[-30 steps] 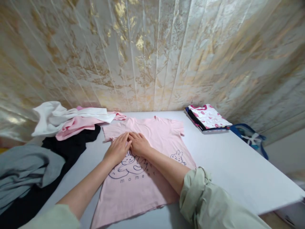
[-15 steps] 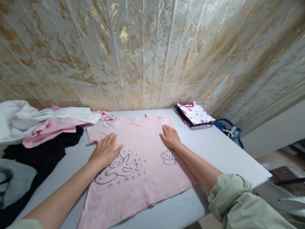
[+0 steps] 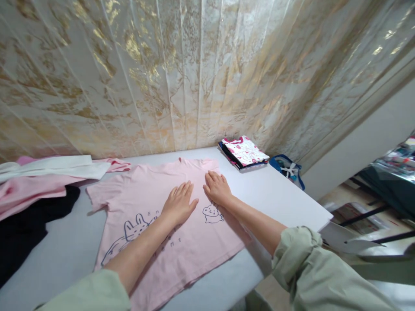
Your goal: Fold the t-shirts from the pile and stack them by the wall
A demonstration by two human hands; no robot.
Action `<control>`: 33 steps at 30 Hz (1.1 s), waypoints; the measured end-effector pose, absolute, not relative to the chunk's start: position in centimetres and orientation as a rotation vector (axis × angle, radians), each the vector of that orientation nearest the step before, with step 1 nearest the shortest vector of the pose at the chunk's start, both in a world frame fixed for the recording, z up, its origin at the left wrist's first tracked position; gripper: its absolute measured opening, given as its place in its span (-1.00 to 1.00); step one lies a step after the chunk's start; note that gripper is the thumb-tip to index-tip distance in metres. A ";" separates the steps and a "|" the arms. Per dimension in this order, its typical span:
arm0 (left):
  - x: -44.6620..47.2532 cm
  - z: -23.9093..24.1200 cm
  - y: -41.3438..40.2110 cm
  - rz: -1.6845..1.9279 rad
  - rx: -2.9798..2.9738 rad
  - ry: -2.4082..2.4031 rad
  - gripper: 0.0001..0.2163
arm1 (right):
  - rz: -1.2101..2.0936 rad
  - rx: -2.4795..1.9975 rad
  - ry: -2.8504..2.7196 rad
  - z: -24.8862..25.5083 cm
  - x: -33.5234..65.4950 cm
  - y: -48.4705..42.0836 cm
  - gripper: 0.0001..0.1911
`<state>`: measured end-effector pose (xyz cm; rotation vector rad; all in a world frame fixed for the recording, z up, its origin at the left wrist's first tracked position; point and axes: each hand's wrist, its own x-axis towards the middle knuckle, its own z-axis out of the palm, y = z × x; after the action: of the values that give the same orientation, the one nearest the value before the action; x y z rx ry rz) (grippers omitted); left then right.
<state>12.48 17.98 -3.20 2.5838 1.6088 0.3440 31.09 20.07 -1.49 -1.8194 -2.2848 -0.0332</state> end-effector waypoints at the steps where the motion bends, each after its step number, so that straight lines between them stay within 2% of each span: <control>1: 12.2 -3.5 18.0 0.335 2.591 1.600 -0.45 | -0.021 -1.803 -2.315 -1.4 31.6 19.0 -0.44; 7: 12.9 -2.3 18.7 0.277 2.519 1.641 -0.49 | 0.079 -1.745 -2.424 -1.5 35.0 9.6 -0.43; 12: 17.1 -1.1 21.6 0.552 2.610 1.440 -0.67 | 0.195 -1.726 -2.373 -0.8 36.0 4.5 -0.47; 16: 19.5 -1.8 23.5 0.637 2.595 1.352 -0.65 | 0.463 -1.642 -2.149 -0.1 36.6 3.9 -0.59; 20: 19.4 -2.8 23.8 0.742 2.567 1.322 -0.65 | 0.656 -1.579 -1.887 0.3 36.8 4.3 -0.59; 23: 18.9 -2.9 23.6 0.746 2.561 1.288 -0.67 | 0.692 -1.559 -1.824 0.6 36.7 4.5 -0.59; 27: 18.9 -2.8 23.2 0.677 2.616 1.294 -0.61 | 0.730 -1.600 -1.810 0.8 37.3 3.4 -0.68; 31: 19.0 -2.9 22.6 0.526 2.654 1.351 -0.55 | 0.780 -1.686 -2.020 1.8 38.2 3.6 -0.74; 33: 19.0 -2.9 22.2 0.414 2.653 1.382 -0.52 | 0.703 -1.764 -2.096 2.6 38.6 5.5 -0.80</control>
<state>18.96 22.23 -2.90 2.6526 1.3821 0.4140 38.62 5.54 2.64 -1.7637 -2.0960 0.7030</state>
